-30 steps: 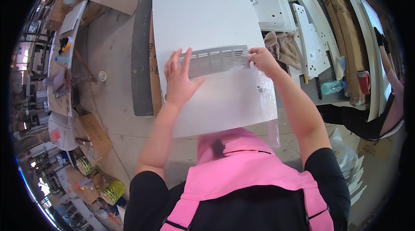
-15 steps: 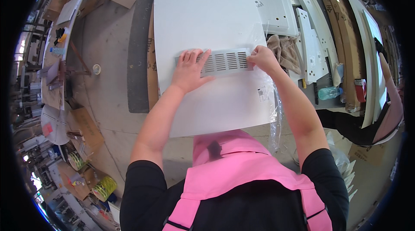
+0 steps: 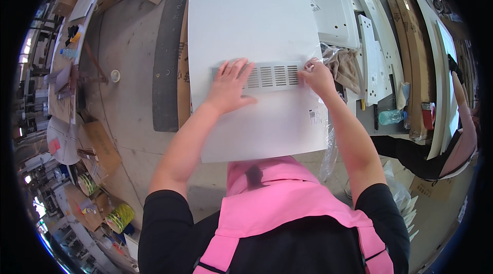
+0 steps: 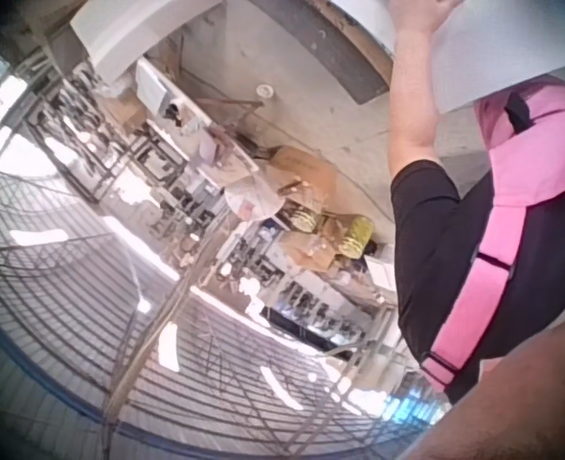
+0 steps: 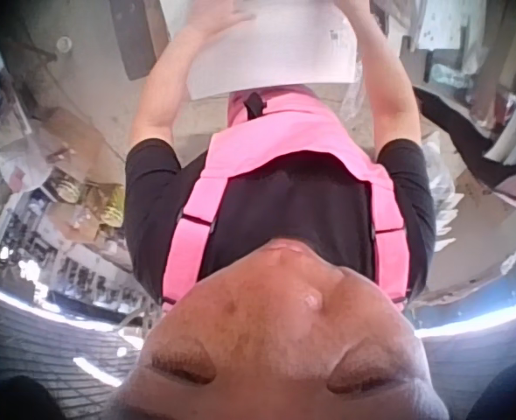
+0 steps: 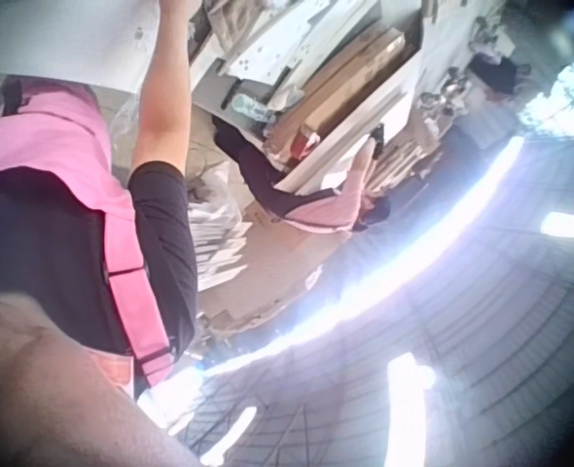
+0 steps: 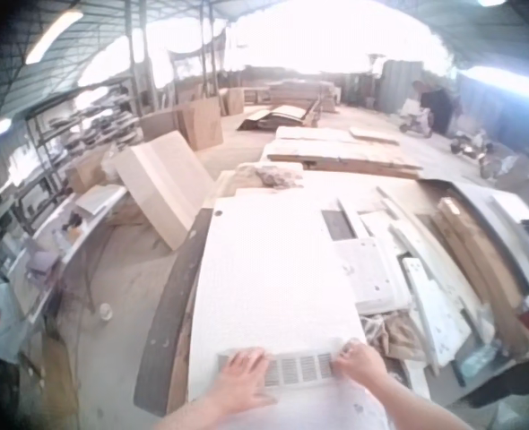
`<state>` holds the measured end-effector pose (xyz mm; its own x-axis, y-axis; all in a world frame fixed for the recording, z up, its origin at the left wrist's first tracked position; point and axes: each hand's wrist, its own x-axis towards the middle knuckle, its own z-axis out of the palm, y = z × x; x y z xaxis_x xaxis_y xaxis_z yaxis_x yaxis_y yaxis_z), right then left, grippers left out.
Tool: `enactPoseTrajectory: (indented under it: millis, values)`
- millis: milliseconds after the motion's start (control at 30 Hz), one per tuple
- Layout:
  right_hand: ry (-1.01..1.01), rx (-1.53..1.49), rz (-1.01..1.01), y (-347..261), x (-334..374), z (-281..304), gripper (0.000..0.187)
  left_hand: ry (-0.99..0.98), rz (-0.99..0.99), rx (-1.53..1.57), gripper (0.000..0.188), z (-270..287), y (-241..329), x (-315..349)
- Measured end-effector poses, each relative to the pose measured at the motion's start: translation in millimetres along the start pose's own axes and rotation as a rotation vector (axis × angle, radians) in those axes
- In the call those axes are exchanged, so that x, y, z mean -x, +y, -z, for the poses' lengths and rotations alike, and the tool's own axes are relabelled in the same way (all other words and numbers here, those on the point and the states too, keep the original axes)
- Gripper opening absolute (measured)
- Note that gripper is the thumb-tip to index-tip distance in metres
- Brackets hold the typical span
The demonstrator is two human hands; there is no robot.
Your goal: The person walks through a workshop carrying a plastic bag of vent grilles, then unpacks them and places them into slots on white cabinet panels. The person handles each grille individually, aligning and inserting it into the panel. A coworker is visible nearby working on similar panels.
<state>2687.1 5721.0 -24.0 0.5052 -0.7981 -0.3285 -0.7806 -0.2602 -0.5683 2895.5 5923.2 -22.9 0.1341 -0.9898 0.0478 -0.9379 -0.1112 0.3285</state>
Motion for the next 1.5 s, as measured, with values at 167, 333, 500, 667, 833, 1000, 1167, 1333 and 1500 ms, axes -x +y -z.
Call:
enactPoseTrajectory:
  millis: [167, 333, 500, 667, 833, 1000, 1167, 1333, 1500]
  values:
    - [-0.008, -0.231, -0.006, 10.1, 3.9, -3.6, 0.037, 0.000, -0.059, -0.031, 0.077, -1.1, -12.3, 6.7]
    - [0.019, -0.143, 0.189, 10.3, 14.8, -3.6, 0.052, 0.024, -0.054, -0.063, 0.075, -8.4, -7.5, 8.5]
    - [-0.088, 0.106, 0.307, -0.9, 19.0, -3.2, 0.066, -0.044, -0.004, 0.224, 0.064, 5.2, -21.9, 0.2]
    - [-0.124, 0.128, 0.235, -0.8, 14.2, -5.1, 0.062, 0.152, 0.277, 0.463, 0.054, 19.8, -78.9, -24.7]
    - [-0.145, 0.092, 0.221, -10.5, 22.0, 2.9, 0.066, 0.174, 0.293, 0.065, 0.052, -17.7, -74.5, -35.4]
    - [-0.131, 0.377, 0.248, -35.5, 35.9, 14.2, 0.078, 0.153, 0.320, 0.964, 0.057, 9.9, -100.3, -39.6]
    - [-0.244, 0.390, 0.411, -56.0, 37.9, 7.4, 0.090, 0.453, 0.693, 1.190, 0.045, 25.0, -90.3, 7.0]
    - [-0.323, 0.464, 0.542, -82.0, 27.4, -16.3, 0.080, 0.637, 0.736, 1.250, 0.036, 5.0, -63.0, 34.5]
    - [-0.373, 0.619, 0.566, -94.4, 19.7, -19.2, 0.070, 0.440, 0.802, 1.363, 0.040, 16.6, -57.5, 40.1]
